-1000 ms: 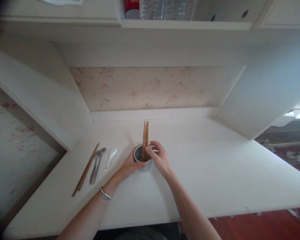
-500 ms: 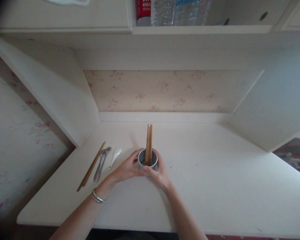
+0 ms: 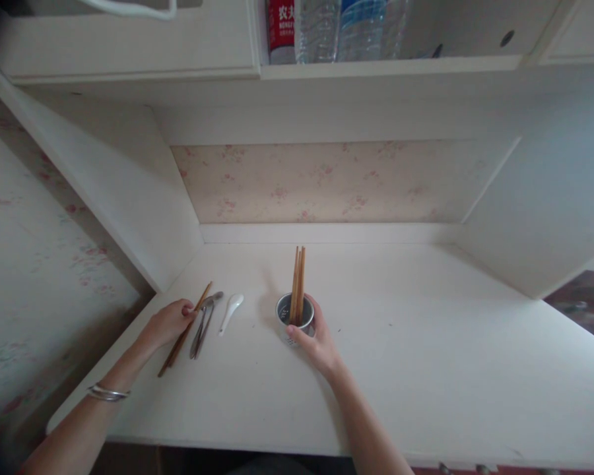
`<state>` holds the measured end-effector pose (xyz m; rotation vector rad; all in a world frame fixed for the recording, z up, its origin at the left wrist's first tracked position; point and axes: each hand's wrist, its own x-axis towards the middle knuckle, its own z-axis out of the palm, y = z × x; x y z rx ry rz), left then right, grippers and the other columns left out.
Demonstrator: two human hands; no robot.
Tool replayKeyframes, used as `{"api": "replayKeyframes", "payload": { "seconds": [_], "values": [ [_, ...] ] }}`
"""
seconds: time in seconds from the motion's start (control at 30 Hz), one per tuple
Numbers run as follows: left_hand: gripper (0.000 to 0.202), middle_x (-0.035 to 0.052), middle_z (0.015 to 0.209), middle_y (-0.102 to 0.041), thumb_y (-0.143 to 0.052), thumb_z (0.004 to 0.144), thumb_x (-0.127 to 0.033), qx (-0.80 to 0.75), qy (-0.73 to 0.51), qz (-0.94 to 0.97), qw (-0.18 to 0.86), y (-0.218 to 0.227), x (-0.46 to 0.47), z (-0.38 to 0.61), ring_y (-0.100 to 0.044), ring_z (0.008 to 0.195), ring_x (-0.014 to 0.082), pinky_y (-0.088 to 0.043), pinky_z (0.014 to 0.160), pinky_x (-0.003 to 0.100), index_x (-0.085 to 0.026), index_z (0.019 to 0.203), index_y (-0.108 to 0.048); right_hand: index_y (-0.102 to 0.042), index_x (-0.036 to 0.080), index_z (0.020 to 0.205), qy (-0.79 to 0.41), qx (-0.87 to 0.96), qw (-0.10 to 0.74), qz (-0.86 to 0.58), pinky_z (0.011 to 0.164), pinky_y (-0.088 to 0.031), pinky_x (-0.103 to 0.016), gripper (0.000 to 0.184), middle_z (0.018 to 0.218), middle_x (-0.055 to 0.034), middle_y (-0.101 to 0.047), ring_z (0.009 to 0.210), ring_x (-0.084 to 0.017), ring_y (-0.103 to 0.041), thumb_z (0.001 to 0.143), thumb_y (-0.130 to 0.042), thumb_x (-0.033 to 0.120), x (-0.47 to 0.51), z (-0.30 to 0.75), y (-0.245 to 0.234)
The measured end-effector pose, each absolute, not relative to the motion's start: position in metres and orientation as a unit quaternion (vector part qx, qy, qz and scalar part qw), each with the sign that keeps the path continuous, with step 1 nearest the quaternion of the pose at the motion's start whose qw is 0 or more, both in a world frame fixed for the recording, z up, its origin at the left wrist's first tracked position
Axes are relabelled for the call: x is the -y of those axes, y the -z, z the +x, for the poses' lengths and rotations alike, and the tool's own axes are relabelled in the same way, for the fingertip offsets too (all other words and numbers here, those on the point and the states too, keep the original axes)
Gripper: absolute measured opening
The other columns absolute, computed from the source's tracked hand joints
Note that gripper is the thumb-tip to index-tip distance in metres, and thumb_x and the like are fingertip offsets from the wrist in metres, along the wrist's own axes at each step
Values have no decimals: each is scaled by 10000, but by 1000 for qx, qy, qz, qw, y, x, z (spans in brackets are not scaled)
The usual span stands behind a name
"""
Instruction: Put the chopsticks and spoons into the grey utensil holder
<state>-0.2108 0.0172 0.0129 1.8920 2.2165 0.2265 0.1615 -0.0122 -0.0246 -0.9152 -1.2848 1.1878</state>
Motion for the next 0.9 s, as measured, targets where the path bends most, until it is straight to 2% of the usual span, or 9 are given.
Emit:
{"api": "replayKeyframes", "payload": {
  "seconds": [0.23,0.43,0.5,0.6,0.7,0.8,0.9],
  "values": [
    [419,146,950,-721,-401,862,-495,-754,-4,641,141,0,-24,-223,-661,919,300,-441,742,332,-170,893,-664,-385,288,1375,-500,544,552,-385,1088,-341,-525,750,1357,-91,-551,1258,-300,-503,735,-756,410,14,161,26],
    [461,190,939,-724,-460,800,-538,-764,12,620,178,3,-35,-228,-667,907,334,-442,720,345,-148,841,-702,-365,298,1383,-513,541,549,-378,1091,-341,-497,739,1371,-83,-533,1264,-282,-494,757,-748,388,14,161,26],
    [467,195,882,-719,-476,777,-555,-771,12,610,180,4,-37,-227,-665,864,337,-435,694,347,-139,782,-687,-355,299,1387,-519,539,550,-371,1085,-347,-491,748,1372,-83,-531,1257,-279,-498,758,-751,382,14,161,27],
    [462,139,660,-671,-489,753,-570,-770,15,604,206,5,-38,-224,-649,709,289,-417,614,312,-146,645,-638,-361,290,1387,-518,542,554,-363,1085,-340,-496,751,1361,-85,-539,1249,-284,-502,755,-755,386,13,161,28],
    [504,47,491,-541,-491,718,-635,-761,-10,599,247,5,-35,-224,-561,530,216,-367,518,280,-157,598,-596,-372,296,1383,-514,545,555,-363,1079,-341,-503,743,1345,-79,-554,1241,-288,-505,754,-755,395,12,161,29],
    [563,-20,456,-433,-552,616,-714,-754,-88,571,313,-2,-30,-225,-465,466,167,-323,472,265,-153,625,-590,-373,307,1384,-516,545,553,-361,1073,-347,-504,747,1339,-73,-560,1231,-288,-514,751,-759,394,12,161,29],
    [583,-26,503,-453,-592,579,-723,-754,-172,544,327,-22,-24,-222,-478,505,163,-367,491,266,-148,674,-608,-381,303,1383,-514,544,555,-363,1079,-342,-506,744,1343,-73,-558,1234,-289,-512,749,-761,388,12,161,28]
  ]
}}
